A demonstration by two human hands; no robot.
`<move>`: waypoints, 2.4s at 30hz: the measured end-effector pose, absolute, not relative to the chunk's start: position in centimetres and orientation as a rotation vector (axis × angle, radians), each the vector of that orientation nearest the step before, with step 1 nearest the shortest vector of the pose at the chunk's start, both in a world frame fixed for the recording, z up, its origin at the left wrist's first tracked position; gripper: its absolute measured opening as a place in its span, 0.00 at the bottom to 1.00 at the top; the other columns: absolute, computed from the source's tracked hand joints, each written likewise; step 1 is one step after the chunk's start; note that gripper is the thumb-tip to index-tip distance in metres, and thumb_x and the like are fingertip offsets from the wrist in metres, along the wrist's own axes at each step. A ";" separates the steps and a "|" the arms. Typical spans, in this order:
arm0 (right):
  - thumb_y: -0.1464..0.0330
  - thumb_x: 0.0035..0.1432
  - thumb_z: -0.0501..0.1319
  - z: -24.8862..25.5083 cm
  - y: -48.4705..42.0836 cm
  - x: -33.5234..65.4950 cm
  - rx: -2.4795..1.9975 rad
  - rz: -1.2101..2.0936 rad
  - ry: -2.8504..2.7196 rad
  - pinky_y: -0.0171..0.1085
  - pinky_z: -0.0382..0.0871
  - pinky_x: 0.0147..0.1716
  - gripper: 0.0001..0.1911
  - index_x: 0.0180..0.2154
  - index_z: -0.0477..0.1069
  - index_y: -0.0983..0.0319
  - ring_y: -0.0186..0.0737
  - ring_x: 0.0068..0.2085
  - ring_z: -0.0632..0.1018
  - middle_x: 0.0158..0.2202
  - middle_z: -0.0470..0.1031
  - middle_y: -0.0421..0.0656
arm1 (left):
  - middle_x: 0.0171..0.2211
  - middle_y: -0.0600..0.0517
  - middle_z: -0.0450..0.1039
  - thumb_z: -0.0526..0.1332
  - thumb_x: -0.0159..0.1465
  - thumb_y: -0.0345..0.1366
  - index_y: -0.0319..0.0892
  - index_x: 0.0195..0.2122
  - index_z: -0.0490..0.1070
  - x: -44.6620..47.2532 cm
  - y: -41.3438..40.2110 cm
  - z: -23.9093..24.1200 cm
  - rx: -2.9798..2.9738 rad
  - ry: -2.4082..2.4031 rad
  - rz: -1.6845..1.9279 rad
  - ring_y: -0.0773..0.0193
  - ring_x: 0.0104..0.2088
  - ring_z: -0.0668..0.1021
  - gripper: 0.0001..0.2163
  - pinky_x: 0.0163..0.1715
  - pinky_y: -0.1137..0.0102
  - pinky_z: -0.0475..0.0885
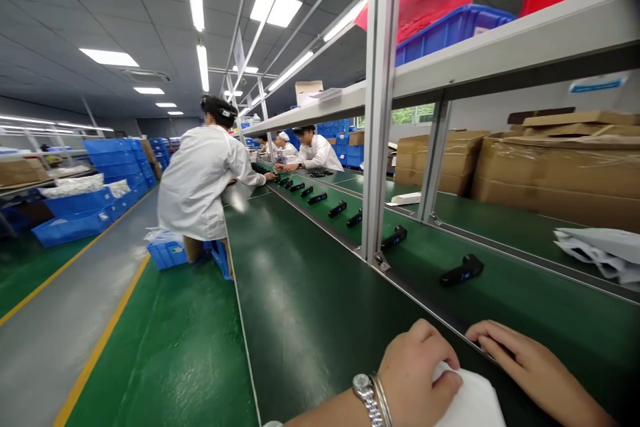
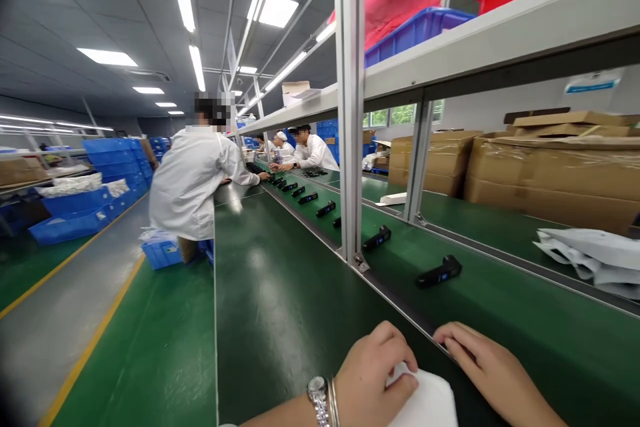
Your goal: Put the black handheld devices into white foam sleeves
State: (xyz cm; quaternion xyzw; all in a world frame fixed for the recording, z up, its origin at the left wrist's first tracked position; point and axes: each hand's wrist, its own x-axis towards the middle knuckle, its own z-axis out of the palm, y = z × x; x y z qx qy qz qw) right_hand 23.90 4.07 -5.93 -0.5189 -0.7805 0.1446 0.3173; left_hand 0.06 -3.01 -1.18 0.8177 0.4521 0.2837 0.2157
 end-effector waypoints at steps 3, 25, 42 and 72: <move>0.56 0.63 0.48 -4.9 3.8 24.0 -1.343 0.593 -2.167 0.35 0.73 0.37 0.17 0.36 0.74 0.52 0.44 0.38 0.79 0.38 0.78 0.40 | 0.42 0.55 0.66 0.60 0.60 0.34 0.46 0.38 0.69 0.2 -3.0 -0.6 2.220 1.247 0.773 0.69 0.34 0.70 0.05 0.36 0.73 0.68; 0.57 0.65 0.48 -5.6 4.1 24.5 -1.383 0.630 -2.166 0.35 0.70 0.39 0.15 0.37 0.72 0.51 0.42 0.39 0.77 0.39 0.76 0.38 | 0.42 0.56 0.66 0.60 0.60 0.35 0.46 0.38 0.69 0.4 -3.0 -0.6 2.212 1.238 0.755 0.68 0.35 0.70 0.05 0.38 0.71 0.67; 0.54 0.60 0.53 -4.3 3.8 23.9 -1.299 0.547 -2.144 0.33 0.74 0.32 0.17 0.34 0.76 0.54 0.46 0.38 0.80 0.38 0.80 0.41 | 0.43 0.55 0.67 0.59 0.61 0.38 0.48 0.39 0.68 0.5 -2.5 -1.9 2.278 1.227 0.713 0.64 0.39 0.73 0.06 0.40 0.68 0.68; 0.55 0.61 0.52 -4.6 3.7 24.1 -1.319 0.530 -2.172 0.31 0.74 0.32 0.16 0.35 0.76 0.53 0.44 0.37 0.80 0.38 0.80 0.40 | 0.42 0.56 0.68 0.60 0.61 0.39 0.48 0.38 0.67 0.5 -2.2 -2.6 2.355 1.172 0.679 0.64 0.42 0.74 0.06 0.40 0.68 0.67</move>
